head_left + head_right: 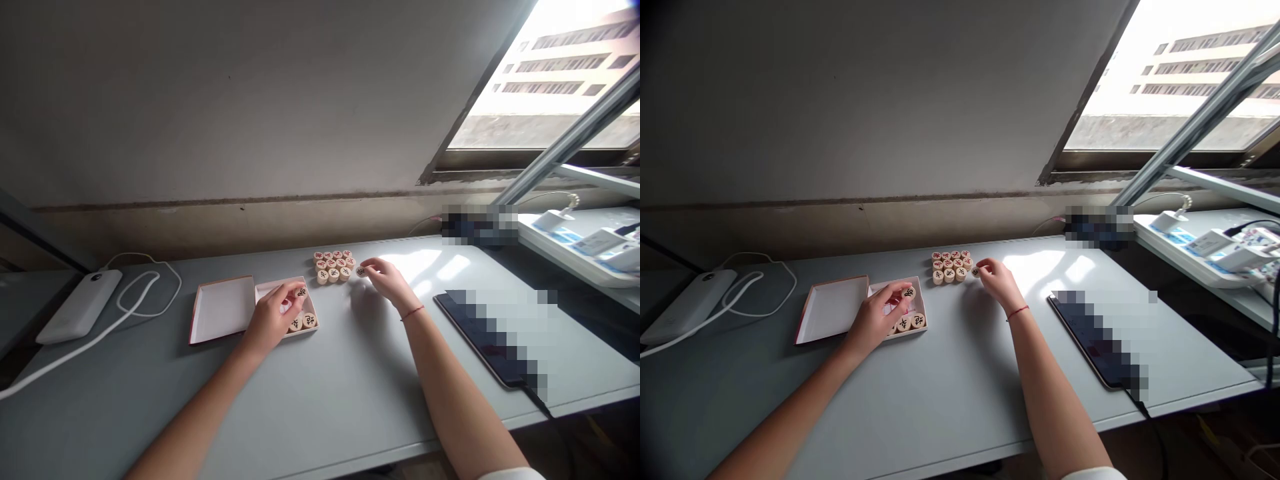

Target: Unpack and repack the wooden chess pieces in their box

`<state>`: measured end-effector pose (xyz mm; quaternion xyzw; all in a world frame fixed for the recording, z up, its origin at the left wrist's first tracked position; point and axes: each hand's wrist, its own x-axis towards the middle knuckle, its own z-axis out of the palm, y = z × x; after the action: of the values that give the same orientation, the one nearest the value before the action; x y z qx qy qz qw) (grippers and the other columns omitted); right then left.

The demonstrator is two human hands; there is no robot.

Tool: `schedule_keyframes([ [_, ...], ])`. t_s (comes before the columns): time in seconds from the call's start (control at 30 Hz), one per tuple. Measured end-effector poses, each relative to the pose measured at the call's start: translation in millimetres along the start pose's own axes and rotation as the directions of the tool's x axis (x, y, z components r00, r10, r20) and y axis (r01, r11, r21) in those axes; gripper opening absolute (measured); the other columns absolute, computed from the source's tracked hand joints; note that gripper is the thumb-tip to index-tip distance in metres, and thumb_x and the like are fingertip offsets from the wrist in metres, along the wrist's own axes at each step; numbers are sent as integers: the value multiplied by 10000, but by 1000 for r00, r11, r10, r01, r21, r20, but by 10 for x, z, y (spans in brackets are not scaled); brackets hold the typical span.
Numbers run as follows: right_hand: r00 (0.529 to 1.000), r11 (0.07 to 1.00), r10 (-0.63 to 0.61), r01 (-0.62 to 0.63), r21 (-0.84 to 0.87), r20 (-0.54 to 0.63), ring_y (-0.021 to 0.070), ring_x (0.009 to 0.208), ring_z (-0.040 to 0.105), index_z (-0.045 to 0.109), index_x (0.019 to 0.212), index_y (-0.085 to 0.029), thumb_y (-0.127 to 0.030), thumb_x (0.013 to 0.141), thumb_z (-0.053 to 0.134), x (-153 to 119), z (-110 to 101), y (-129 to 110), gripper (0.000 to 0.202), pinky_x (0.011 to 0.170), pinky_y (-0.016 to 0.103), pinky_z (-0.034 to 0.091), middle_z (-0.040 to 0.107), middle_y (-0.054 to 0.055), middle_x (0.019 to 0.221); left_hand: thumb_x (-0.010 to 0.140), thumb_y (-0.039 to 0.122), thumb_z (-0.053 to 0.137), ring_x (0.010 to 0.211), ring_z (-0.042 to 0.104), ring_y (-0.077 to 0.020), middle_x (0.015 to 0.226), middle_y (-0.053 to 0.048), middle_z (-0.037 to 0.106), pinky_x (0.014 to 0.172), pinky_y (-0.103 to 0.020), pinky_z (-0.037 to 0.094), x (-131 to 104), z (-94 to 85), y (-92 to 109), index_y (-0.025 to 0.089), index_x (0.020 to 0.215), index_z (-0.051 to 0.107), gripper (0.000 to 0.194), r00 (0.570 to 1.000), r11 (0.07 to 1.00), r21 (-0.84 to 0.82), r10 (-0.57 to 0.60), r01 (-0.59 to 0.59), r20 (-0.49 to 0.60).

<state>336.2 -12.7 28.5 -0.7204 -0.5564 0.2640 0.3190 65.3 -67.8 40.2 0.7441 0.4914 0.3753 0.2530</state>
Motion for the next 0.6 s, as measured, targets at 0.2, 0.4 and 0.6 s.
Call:
schedule_keyframes([
  [0.2,993,993,-75,67,-94,-89,149,640,547,600,880,-181,-291,777,505,-81,115,-94,178,590,261,397,640,42,765,900,355,522,821,655,-143,928,-5,694,761,-250,525,-28,28,-9,236,1062,603,217,1000,998,64,12,-14,27],
  [0.4,870,879,-445,380,287,212,141,704,584,555,910,-200,-477,819,561,-560,362,-641,292,608,249,457,648,44,841,923,294,522,812,652,-169,868,-36,684,781,-281,507,-63,61,-56,189,1040,581,169,952,904,338,299,-261,-66],
  [0.6,833,869,-466,367,333,297,142,746,620,605,885,-192,-369,822,560,-680,404,-741,193,611,234,496,667,38,841,940,320,501,836,651,-173,900,-42,688,792,-285,500,-70,83,-70,187,1079,551,199,933,864,396,357,-310,-49],
])
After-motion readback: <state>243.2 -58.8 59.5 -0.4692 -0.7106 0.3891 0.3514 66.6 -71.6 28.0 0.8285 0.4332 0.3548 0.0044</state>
